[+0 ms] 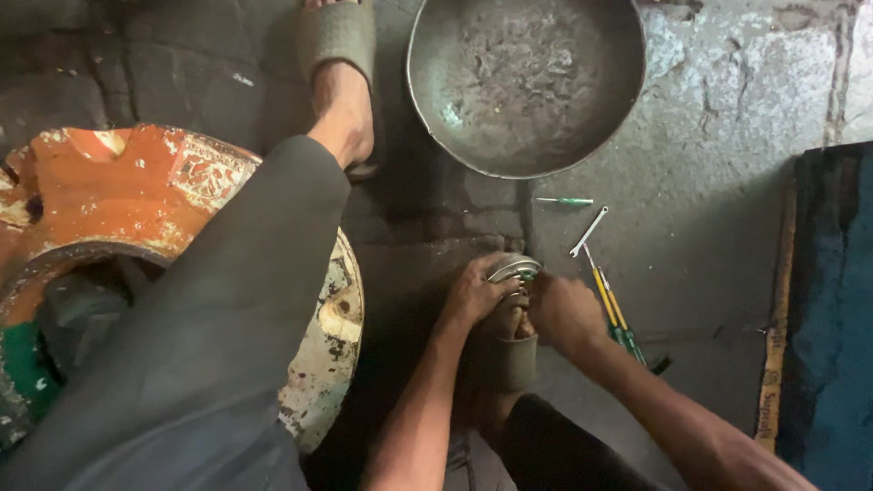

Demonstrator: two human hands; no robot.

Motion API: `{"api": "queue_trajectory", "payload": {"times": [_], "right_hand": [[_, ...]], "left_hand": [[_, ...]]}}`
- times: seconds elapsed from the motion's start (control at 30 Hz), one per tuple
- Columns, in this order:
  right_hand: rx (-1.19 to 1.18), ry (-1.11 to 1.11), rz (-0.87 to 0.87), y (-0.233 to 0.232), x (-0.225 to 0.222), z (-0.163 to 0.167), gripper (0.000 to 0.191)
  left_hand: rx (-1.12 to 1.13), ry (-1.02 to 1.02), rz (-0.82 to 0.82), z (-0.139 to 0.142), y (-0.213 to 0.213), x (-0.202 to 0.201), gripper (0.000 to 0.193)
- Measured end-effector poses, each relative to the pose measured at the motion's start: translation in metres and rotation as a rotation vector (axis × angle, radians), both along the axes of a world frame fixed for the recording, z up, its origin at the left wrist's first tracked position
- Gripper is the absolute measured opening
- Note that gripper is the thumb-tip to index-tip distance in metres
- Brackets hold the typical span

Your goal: The person uses a screwdriver and a wrench to adjust a cylindrical metal component with concentric rings, resting it between their feet. They repeatedly dip their hand into a metal basin of water to wet the part while working.

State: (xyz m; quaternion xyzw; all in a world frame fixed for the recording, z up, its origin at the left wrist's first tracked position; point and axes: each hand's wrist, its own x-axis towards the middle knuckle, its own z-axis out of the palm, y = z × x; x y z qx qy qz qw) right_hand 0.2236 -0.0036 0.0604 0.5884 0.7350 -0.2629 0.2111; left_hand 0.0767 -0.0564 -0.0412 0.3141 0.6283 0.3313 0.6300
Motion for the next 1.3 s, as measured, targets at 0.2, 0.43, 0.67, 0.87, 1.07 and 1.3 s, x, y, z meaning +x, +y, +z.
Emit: {"api": "queue_trajectory", "payload": {"times": [0.2,0.43,0.67,0.87,1.07,1.3], "right_hand": [[-0.208,0.235,-0.128,0.004,0.018,-0.006,0.029],[0.056,-0.132,0.296,-0.007,-0.005,0.024,0.043],[0.011,-0.097,0.249,0.0,-0.009,0.042,0.041],[0.039,0.075,0.079,-0.009,0.029,-0.006,0.038],[0.184,0.576,-0.345,-0.042,0.108,-0.072,0.039],[-0.021,0.803,-1.078,-0.101,0.167,-0.05,0.025]], "left_hand": [[0.206,-0.168,0.022,0.009,-0.002,-0.005,0.042],[0.19,-0.059,-0.005,0.004,-0.005,-0.004,0.04],[0.138,-0.054,-0.08,-0.018,0.0,-0.002,0.054],[0.046,-0.088,-0.266,-0.017,0.01,-0.015,0.061],[0.308,0.254,-0.586,-0.051,0.055,0.013,0.067],[0.206,0.299,-0.825,-0.055,0.099,0.029,0.053]]}}
